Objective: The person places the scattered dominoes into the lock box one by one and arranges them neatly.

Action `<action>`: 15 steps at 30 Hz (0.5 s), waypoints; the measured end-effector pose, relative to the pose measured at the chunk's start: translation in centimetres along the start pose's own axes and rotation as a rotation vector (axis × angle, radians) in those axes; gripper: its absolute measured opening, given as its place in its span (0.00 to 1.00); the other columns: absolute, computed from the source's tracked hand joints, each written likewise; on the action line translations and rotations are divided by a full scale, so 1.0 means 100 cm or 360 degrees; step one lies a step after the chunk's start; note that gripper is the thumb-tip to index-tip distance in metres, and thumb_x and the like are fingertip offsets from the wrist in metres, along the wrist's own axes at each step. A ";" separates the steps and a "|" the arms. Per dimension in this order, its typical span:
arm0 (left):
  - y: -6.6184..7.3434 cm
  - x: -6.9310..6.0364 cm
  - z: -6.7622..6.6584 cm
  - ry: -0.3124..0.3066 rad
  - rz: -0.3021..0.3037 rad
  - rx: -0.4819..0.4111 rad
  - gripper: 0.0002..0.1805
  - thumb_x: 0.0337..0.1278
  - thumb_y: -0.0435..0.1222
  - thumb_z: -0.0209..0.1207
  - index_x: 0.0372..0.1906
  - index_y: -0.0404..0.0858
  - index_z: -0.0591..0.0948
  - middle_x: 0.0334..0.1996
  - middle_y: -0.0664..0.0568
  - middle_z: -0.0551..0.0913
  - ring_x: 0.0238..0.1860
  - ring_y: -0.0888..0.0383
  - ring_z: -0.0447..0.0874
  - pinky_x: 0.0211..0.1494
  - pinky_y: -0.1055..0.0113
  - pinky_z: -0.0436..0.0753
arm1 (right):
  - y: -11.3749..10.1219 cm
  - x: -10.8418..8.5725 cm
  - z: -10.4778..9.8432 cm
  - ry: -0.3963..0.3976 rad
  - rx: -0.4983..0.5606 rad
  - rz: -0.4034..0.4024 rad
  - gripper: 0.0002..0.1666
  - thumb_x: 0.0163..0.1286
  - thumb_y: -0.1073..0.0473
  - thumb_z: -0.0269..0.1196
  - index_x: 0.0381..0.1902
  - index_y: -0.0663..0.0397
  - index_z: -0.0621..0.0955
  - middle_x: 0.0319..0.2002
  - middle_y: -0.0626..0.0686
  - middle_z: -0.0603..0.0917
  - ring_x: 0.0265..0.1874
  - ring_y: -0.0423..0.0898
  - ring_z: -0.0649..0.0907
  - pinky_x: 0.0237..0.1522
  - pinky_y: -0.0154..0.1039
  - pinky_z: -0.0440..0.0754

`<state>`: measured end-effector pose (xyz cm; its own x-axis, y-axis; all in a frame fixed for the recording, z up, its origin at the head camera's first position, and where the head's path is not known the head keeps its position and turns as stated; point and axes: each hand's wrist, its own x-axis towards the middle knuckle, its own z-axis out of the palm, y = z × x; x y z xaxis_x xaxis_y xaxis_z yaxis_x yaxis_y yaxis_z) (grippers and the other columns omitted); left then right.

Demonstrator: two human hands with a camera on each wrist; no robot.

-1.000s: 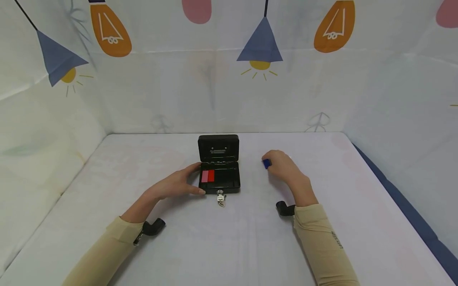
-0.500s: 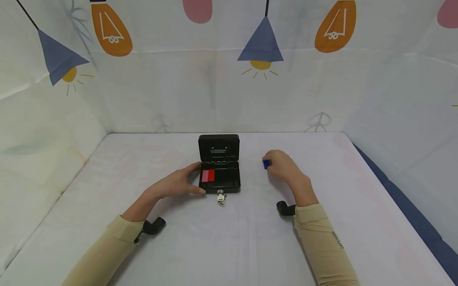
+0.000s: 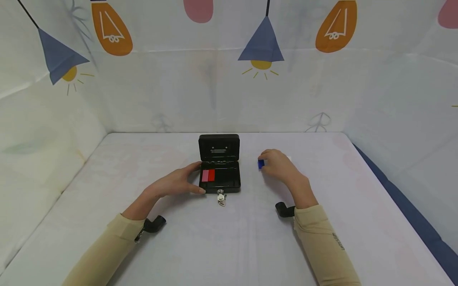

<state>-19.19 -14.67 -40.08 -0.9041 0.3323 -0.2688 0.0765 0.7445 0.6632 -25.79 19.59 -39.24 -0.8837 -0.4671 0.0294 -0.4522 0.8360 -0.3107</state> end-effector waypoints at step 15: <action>-0.001 0.004 0.000 0.0017 0.0008 0.0038 0.58 0.45 0.53 0.74 0.79 0.47 0.54 0.78 0.49 0.59 0.78 0.48 0.57 0.75 0.44 0.64 | -0.028 -0.006 -0.009 0.0055 0.0054 -0.0092 0.21 0.63 0.66 0.68 0.55 0.63 0.84 0.56 0.62 0.84 0.61 0.62 0.78 0.64 0.59 0.75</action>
<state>-19.58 -14.59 -40.32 -0.9079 0.3303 -0.2580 0.0911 0.7563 0.6478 -24.14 17.77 -37.56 -0.8602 -0.5036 0.0807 -0.4987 0.7975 -0.3395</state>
